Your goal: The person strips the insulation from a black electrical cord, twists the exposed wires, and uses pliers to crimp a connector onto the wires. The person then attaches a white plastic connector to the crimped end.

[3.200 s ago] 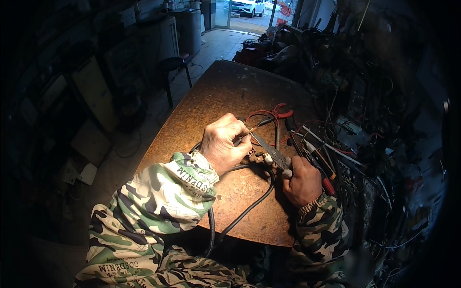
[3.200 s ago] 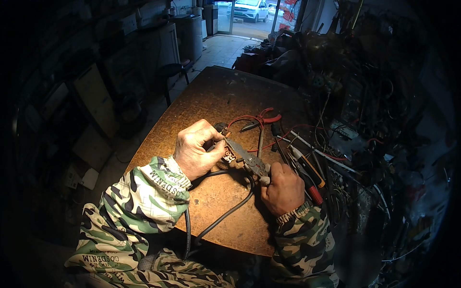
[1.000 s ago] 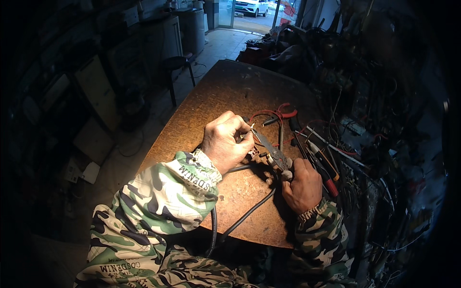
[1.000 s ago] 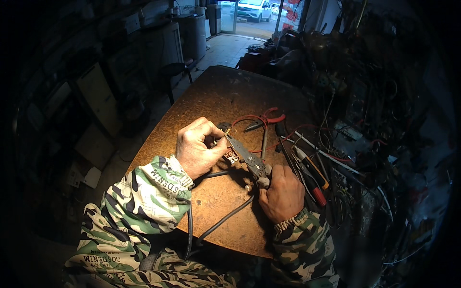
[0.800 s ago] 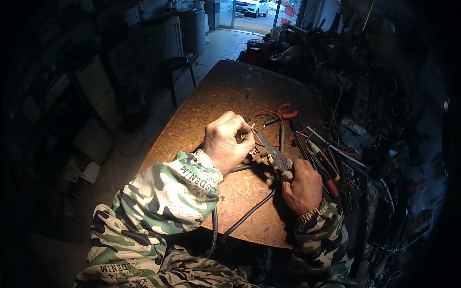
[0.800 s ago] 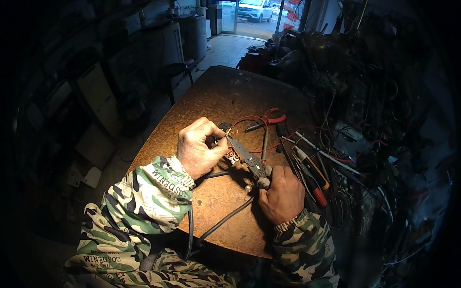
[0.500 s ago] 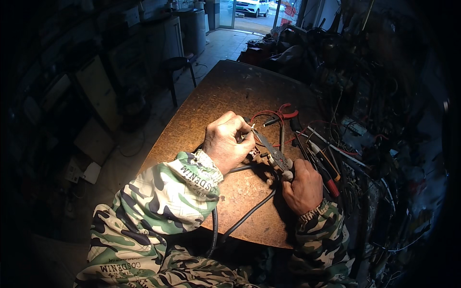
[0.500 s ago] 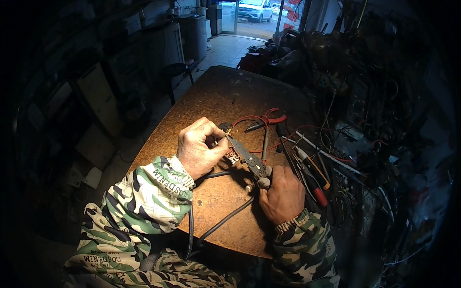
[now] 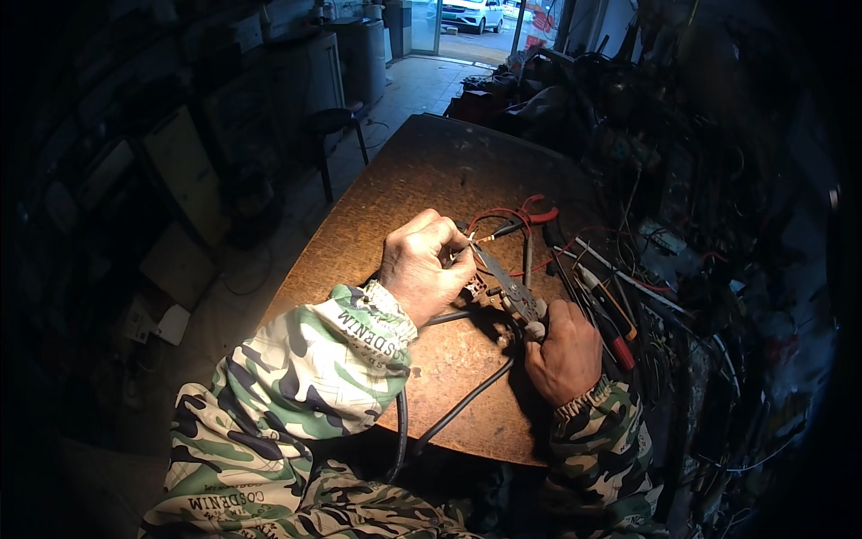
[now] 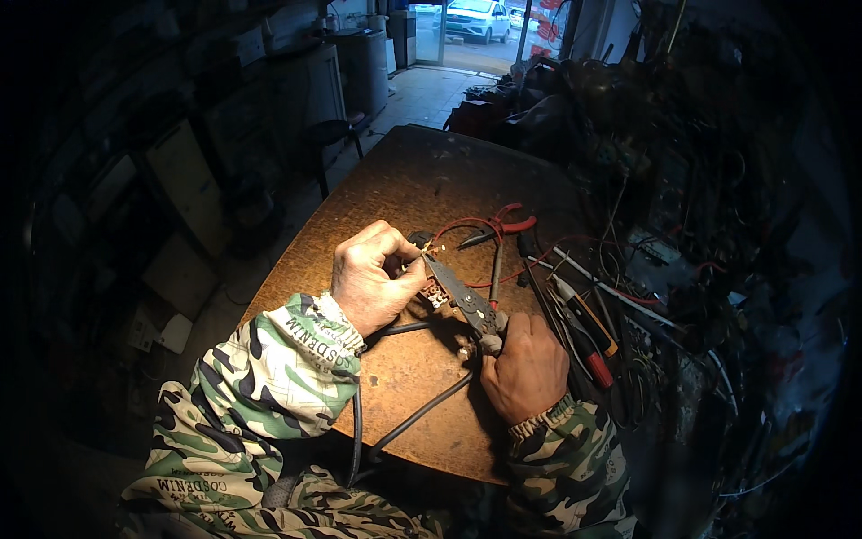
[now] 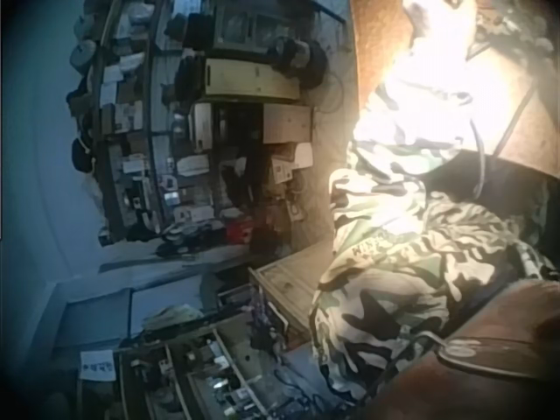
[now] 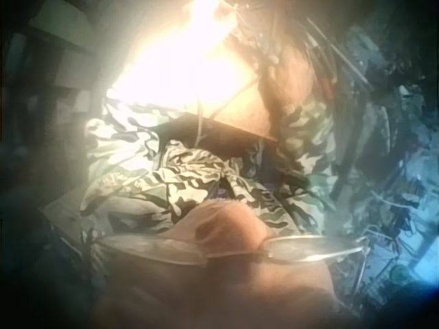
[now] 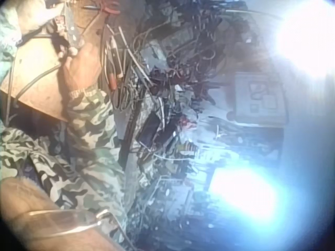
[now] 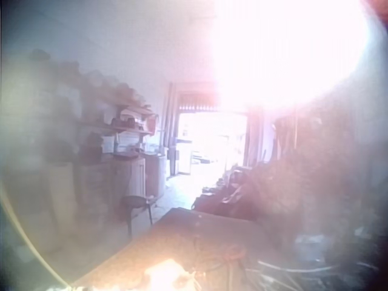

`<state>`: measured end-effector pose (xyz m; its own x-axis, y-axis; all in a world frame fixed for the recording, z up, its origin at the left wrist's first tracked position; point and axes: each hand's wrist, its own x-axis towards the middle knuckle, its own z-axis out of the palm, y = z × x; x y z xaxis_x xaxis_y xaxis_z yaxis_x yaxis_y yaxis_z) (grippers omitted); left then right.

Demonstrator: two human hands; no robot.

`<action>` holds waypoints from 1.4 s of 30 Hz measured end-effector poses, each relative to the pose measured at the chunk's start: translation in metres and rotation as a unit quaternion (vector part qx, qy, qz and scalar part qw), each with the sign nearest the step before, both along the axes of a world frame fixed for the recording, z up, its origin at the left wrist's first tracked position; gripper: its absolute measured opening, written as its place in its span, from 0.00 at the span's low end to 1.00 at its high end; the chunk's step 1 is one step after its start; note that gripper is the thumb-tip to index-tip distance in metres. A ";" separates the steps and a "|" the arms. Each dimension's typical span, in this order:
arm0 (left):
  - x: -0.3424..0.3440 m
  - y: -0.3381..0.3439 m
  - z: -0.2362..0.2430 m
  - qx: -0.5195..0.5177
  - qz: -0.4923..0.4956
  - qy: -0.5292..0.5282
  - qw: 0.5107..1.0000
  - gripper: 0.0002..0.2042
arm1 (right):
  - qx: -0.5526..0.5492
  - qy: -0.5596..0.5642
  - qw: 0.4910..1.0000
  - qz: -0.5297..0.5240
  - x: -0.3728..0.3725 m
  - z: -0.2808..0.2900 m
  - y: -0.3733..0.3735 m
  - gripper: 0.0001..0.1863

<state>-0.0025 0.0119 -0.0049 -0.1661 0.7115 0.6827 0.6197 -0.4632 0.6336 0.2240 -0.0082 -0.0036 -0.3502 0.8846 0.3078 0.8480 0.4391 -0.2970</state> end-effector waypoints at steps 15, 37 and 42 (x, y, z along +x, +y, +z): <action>0.002 0.003 -0.004 0.031 0.007 0.012 0.999 0.07 | -0.018 0.011 1.000 0.004 0.000 0.005 -0.001 0.13; -0.001 0.001 -0.003 0.001 -0.048 -0.030 0.998 0.04 | 0.001 -0.019 1.000 -0.011 0.003 0.000 -0.001 0.15; -0.007 0.004 -0.001 -0.088 -0.106 -0.144 0.980 0.04 | 0.023 -0.004 1.000 0.003 0.001 0.005 0.001 0.16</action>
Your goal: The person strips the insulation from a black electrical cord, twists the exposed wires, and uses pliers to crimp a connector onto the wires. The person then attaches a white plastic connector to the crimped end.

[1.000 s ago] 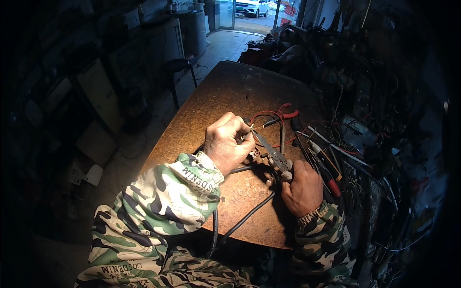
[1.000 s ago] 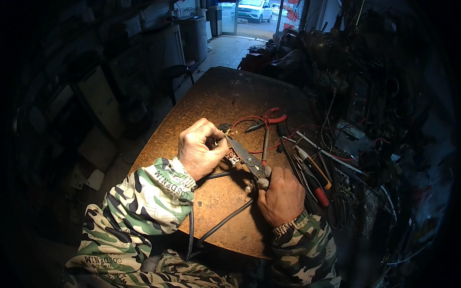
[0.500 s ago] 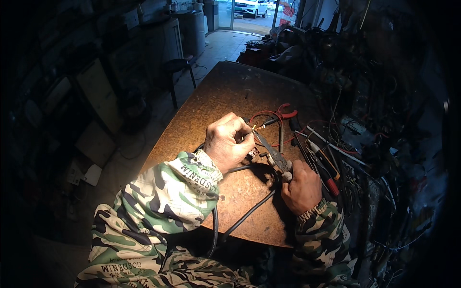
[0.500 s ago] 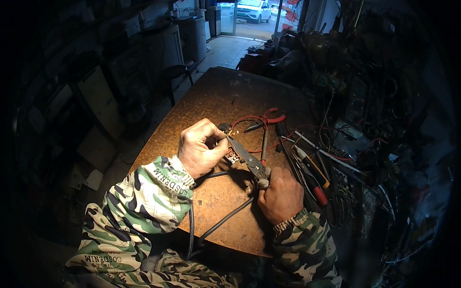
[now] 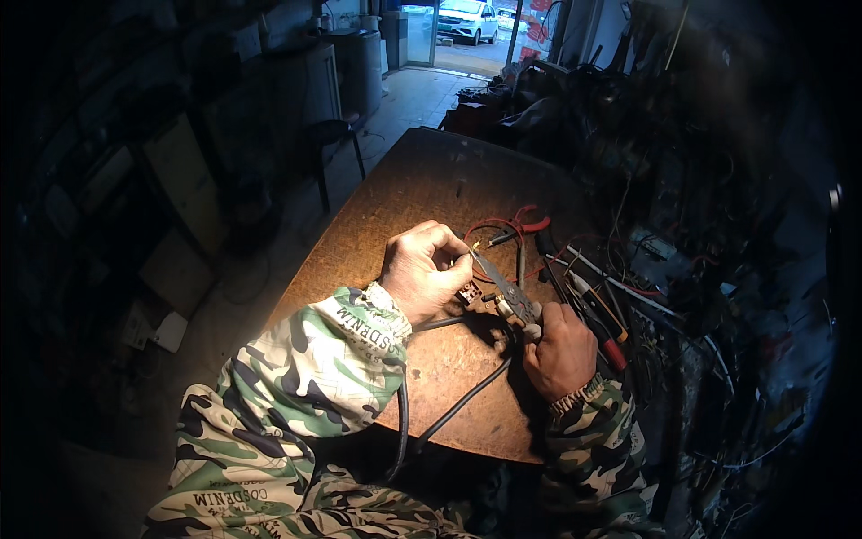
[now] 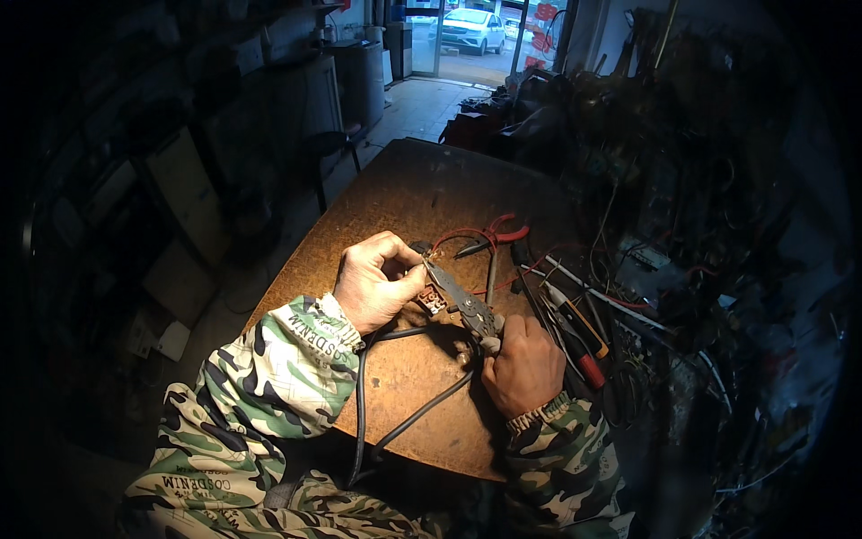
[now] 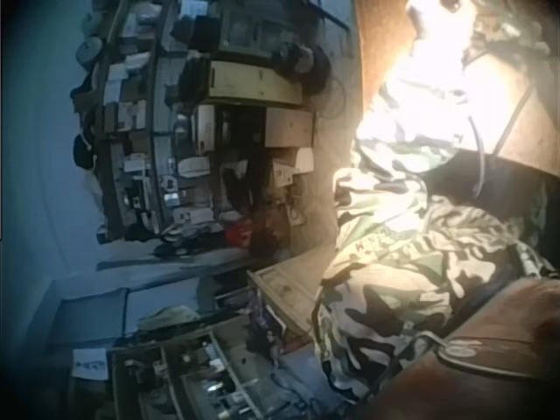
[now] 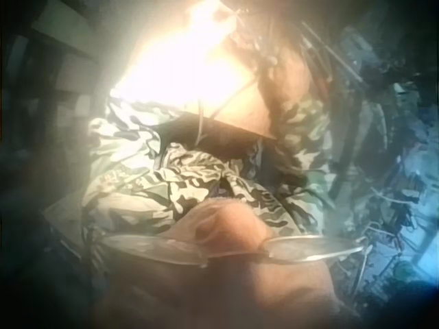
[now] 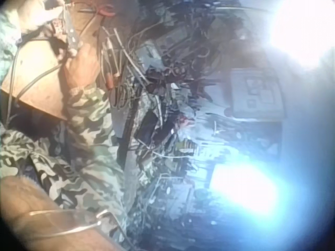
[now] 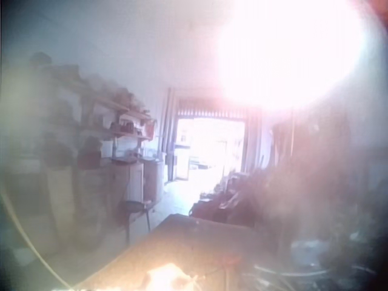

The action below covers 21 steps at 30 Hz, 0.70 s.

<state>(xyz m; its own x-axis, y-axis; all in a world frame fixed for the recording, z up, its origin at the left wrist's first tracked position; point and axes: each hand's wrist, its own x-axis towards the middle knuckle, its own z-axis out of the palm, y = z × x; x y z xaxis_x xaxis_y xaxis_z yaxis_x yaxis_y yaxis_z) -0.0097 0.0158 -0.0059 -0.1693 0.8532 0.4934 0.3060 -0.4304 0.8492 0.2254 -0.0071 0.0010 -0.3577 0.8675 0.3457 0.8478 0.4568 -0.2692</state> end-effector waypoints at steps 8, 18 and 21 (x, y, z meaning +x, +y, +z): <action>-0.004 0.001 0.006 -0.144 -0.118 -0.145 0.972 0.03 | 0.035 0.012 0.999 0.005 0.003 -0.006 0.001 0.19; -0.001 -0.005 0.012 -0.179 -0.174 -0.154 0.956 0.04 | 0.078 0.030 0.996 0.008 0.003 -0.008 0.004 0.21; -0.001 -0.005 0.013 -0.194 -0.185 -0.163 0.949 0.04 | 0.084 0.036 0.996 0.010 0.003 -0.008 0.005 0.23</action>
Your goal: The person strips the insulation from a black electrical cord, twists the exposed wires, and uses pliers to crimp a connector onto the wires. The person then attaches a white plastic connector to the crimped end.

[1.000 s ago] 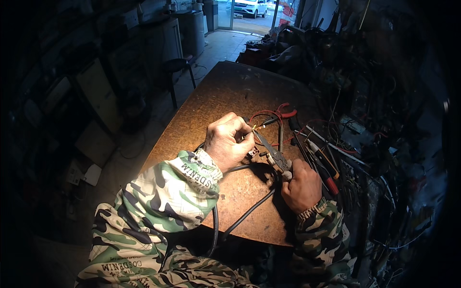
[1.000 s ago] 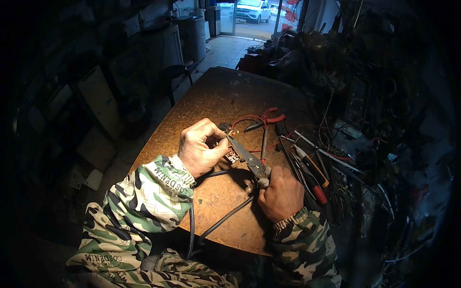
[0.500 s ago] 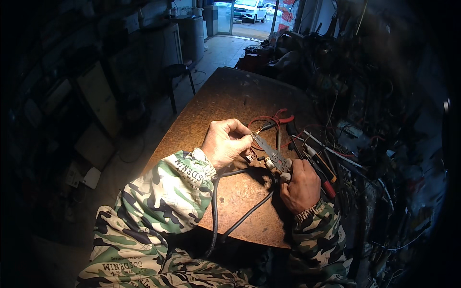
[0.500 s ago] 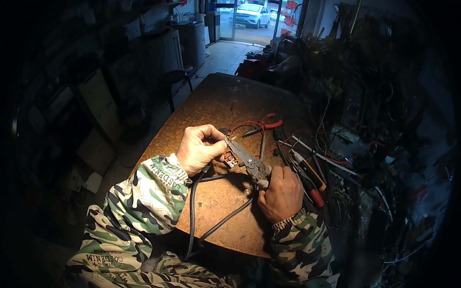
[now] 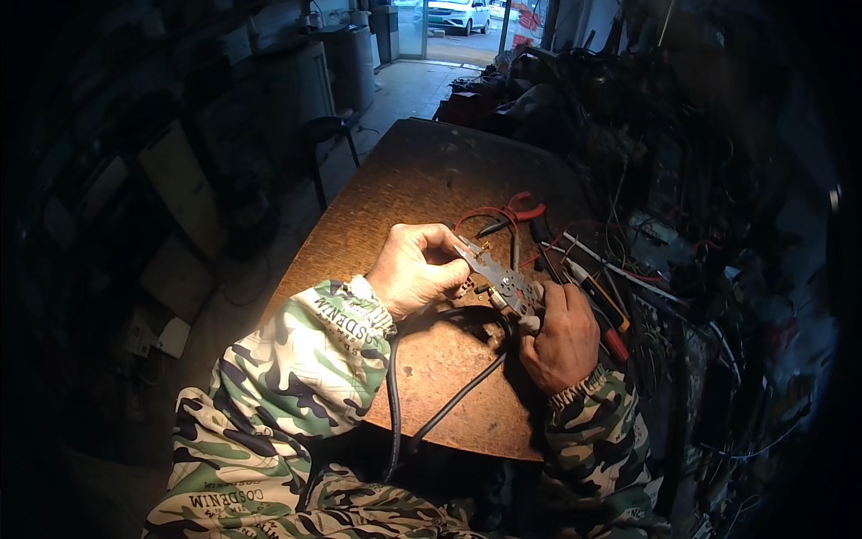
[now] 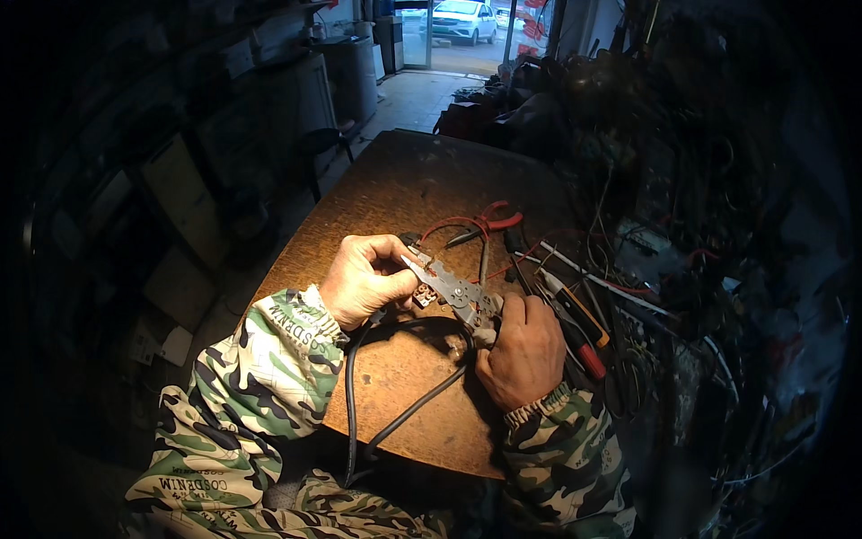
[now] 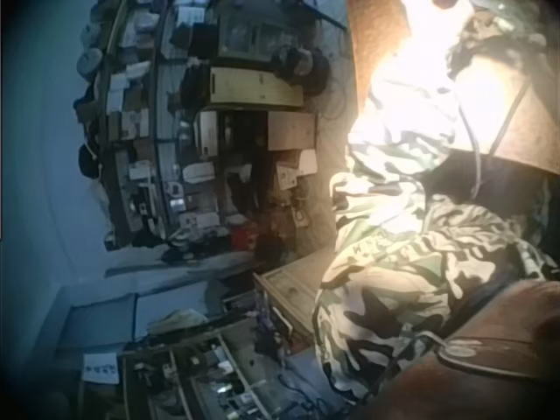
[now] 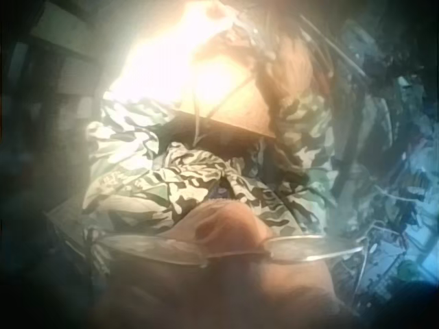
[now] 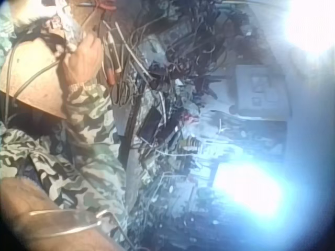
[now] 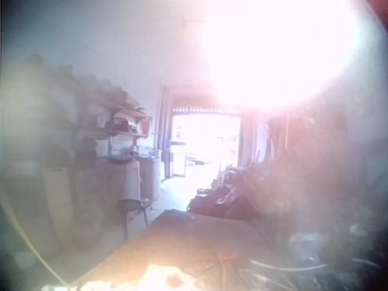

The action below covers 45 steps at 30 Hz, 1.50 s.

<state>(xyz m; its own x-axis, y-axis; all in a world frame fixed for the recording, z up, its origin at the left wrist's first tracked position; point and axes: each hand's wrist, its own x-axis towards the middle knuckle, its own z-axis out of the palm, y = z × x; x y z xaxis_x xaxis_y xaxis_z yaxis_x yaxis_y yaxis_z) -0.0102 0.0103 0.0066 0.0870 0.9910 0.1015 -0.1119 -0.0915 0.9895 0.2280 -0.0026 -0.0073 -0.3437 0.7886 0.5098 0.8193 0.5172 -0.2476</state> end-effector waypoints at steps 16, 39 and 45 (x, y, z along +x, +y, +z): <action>0.008 0.000 0.000 -0.015 0.013 -0.003 1.000 0.05 | -0.016 0.019 0.999 0.020 0.000 0.003 -0.001 0.40; 0.009 -0.001 0.003 -0.034 0.001 0.021 0.999 0.05 | -0.072 0.154 0.985 0.018 0.001 0.005 0.003 0.29; 0.008 -0.001 0.001 -0.056 0.012 -0.015 0.998 0.06 | -0.074 0.143 0.987 0.024 0.004 0.002 0.005 0.29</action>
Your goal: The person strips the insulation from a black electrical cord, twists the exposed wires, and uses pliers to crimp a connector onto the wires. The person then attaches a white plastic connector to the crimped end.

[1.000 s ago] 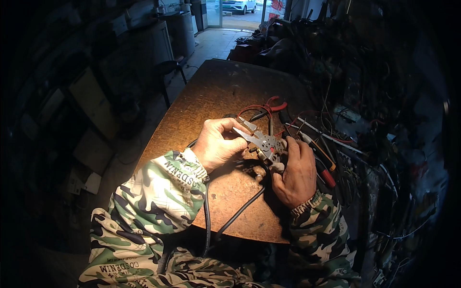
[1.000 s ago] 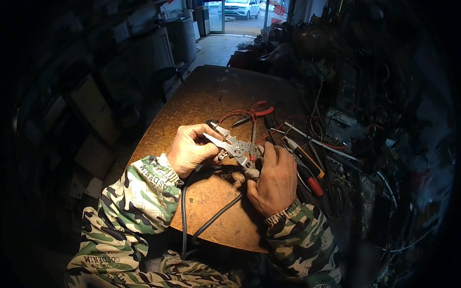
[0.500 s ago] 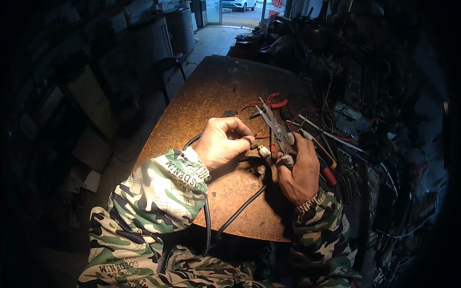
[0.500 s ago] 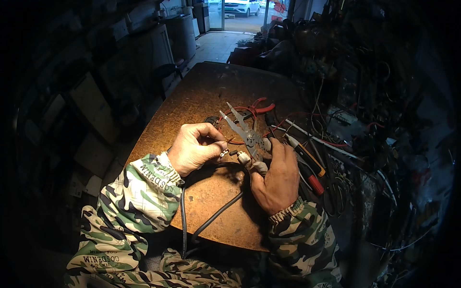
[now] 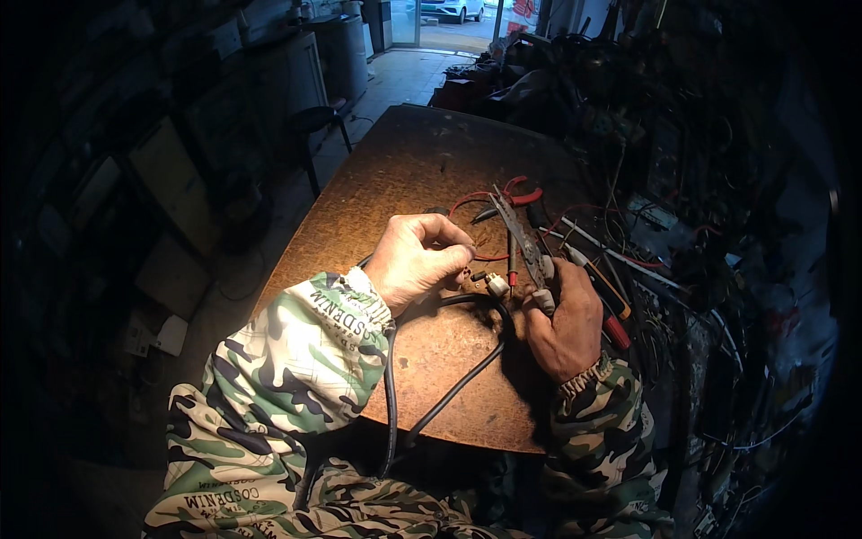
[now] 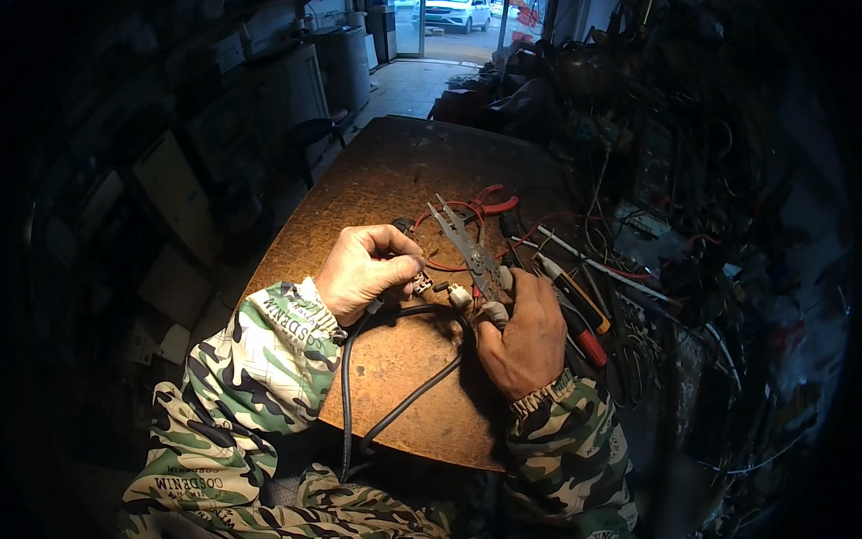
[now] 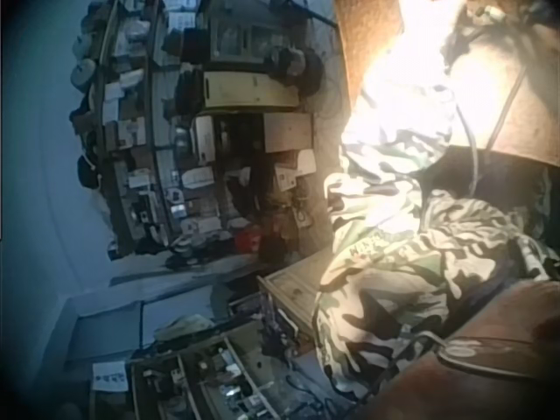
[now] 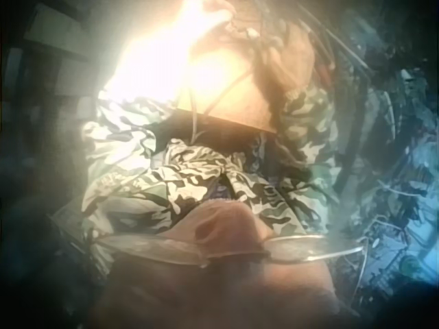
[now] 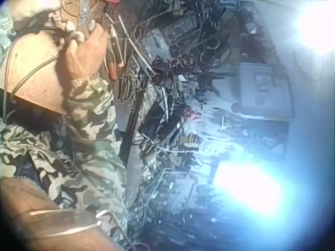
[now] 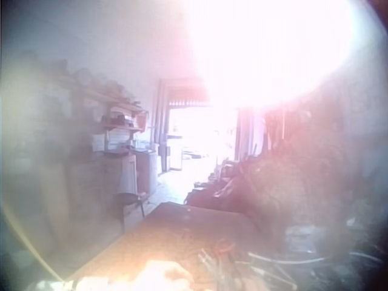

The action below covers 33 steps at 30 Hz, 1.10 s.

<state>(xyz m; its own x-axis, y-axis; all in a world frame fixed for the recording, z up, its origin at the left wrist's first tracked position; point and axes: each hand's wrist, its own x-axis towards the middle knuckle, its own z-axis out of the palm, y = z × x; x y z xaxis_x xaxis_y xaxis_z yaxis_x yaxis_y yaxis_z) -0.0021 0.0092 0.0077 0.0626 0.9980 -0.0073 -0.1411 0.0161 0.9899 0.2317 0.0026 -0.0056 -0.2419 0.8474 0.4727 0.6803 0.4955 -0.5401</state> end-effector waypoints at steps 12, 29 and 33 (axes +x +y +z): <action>-0.002 0.001 0.002 -0.001 -0.004 0.004 1.000 0.07 | 0.000 -0.015 1.000 0.001 -0.002 0.004 -0.002 0.29; 0.001 0.000 0.001 0.011 0.001 0.027 1.000 0.06 | 0.069 -0.064 0.995 -0.017 -0.002 0.001 -0.001 0.39; -0.001 -0.001 0.002 0.015 0.014 0.022 1.000 0.06 | 0.064 -0.032 0.997 -0.023 -0.002 0.003 0.001 0.41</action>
<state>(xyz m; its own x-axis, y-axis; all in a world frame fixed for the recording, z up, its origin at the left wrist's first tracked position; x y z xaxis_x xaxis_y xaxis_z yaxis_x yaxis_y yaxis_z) -0.0030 0.0085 0.0098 0.0356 0.9991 0.0214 -0.0975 -0.0178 0.9951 0.2300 0.0034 -0.0024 -0.2373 0.7918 0.5627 0.7350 0.5251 -0.4289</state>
